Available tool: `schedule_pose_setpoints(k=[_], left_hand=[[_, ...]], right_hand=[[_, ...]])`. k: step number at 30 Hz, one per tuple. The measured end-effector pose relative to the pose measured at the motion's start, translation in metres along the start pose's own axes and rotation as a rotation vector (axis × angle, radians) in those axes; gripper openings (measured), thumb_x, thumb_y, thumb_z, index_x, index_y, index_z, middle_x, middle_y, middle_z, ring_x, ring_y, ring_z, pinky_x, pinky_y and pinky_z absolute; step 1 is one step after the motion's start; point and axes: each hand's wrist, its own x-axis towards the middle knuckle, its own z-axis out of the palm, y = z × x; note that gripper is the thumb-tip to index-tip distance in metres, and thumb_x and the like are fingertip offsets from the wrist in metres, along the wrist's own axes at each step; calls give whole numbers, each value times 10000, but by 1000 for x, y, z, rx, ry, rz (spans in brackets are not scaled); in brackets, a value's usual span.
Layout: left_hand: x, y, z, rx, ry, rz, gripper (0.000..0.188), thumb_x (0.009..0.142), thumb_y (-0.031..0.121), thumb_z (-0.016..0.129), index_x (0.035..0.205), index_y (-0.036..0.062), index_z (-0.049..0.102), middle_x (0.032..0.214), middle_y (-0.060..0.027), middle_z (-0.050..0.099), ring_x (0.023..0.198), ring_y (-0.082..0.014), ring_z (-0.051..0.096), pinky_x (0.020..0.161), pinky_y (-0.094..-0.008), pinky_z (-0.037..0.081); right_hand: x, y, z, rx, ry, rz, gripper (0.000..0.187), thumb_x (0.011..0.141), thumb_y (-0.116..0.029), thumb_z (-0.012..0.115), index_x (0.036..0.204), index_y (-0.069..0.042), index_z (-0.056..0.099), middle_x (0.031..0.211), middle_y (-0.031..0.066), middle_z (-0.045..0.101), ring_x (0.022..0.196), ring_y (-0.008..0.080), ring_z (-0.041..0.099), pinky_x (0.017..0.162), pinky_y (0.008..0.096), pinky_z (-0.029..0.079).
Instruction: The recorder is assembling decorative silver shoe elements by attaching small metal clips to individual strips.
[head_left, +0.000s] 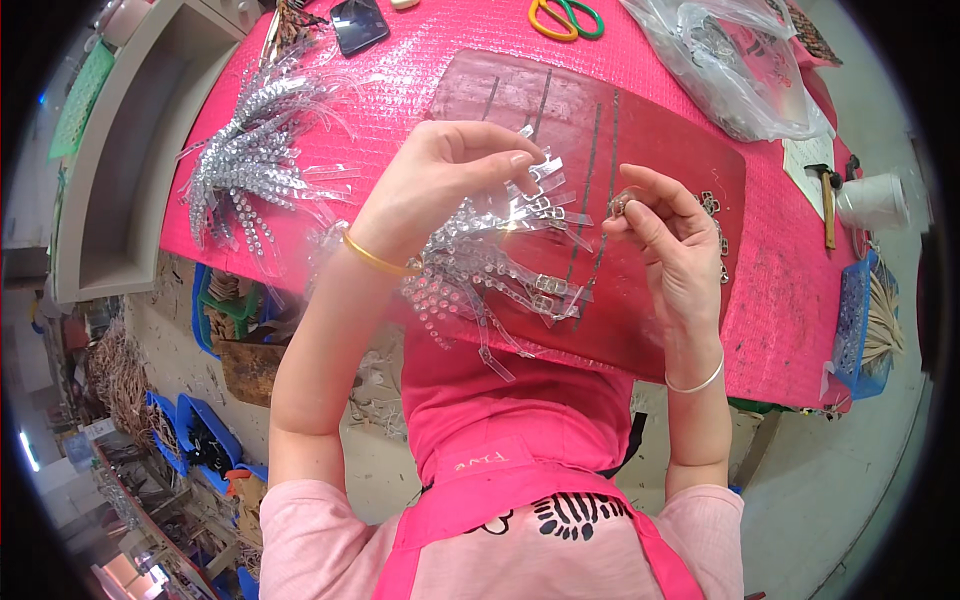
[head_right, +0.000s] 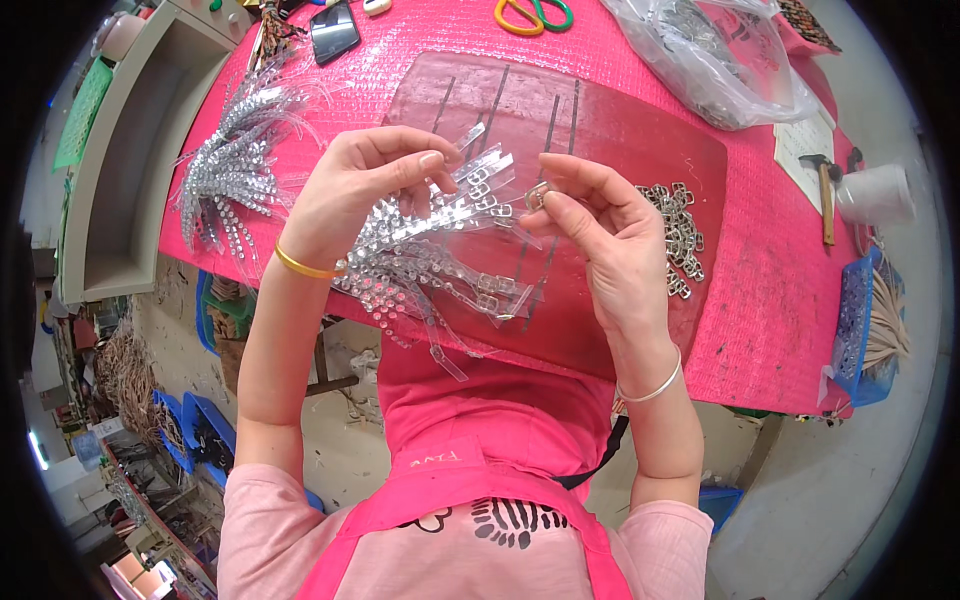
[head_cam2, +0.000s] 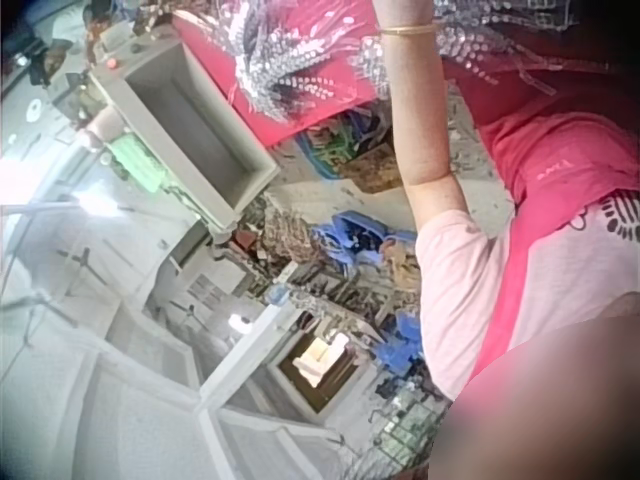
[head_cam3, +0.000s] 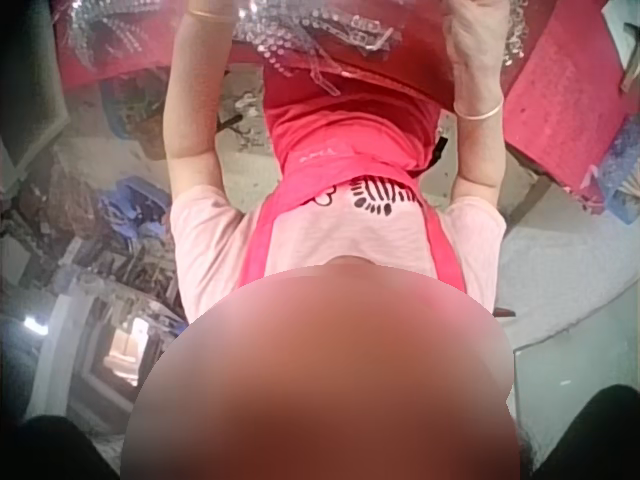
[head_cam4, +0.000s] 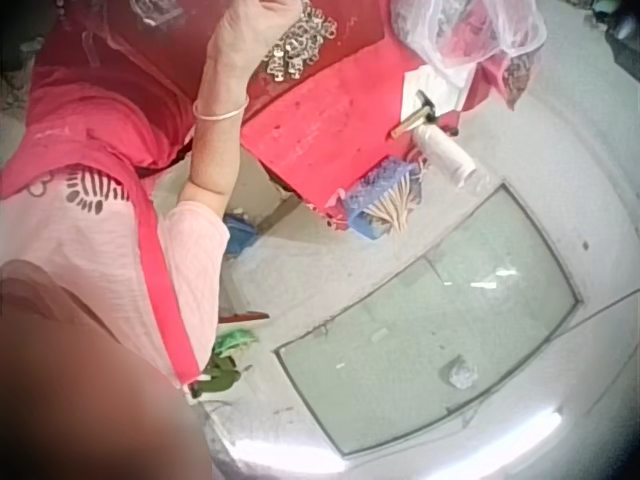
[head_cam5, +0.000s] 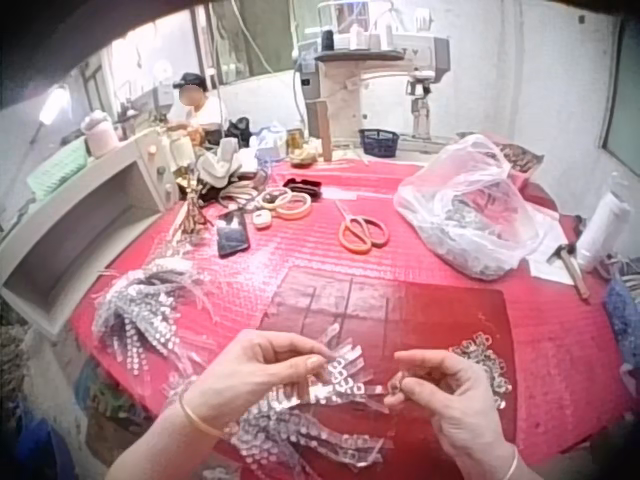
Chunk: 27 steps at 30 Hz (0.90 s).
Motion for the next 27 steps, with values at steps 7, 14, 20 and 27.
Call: schedule_pose_setpoints(k=[7,14,20,27], left_hand=[[-5,8,17,-8,-40,3,197,800,141,591,912,-19,618,738,-61,629,586,-72,549,542,-188,412],[-5,5,23,-19,-94,-15,195,783,118,614,909,-31,615,734,-61,625,632,-85,572,575,-209,454],[-7,5,27,-39,-89,-25,169,787,105,603,880,-35,618,702,-61,616,617,-90,571,551,-208,462],[-8,0,32,-43,-53,13,165,801,109,592,859,-45,612,666,-65,606,538,-97,560,490,-200,457]], right_hand=[[-3,1,-2,-38,18,-30,146,799,-32,591,929,35,587,793,88,622,667,144,617,633,225,487],[2,0,5,91,45,-84,143,807,-53,589,920,34,587,784,85,619,636,136,612,608,216,484],[8,-1,11,30,-6,-50,142,810,-65,589,913,33,588,798,83,613,584,118,594,528,192,463],[1,15,19,176,-67,21,130,821,-55,574,914,35,565,779,86,601,562,100,553,543,194,450]])
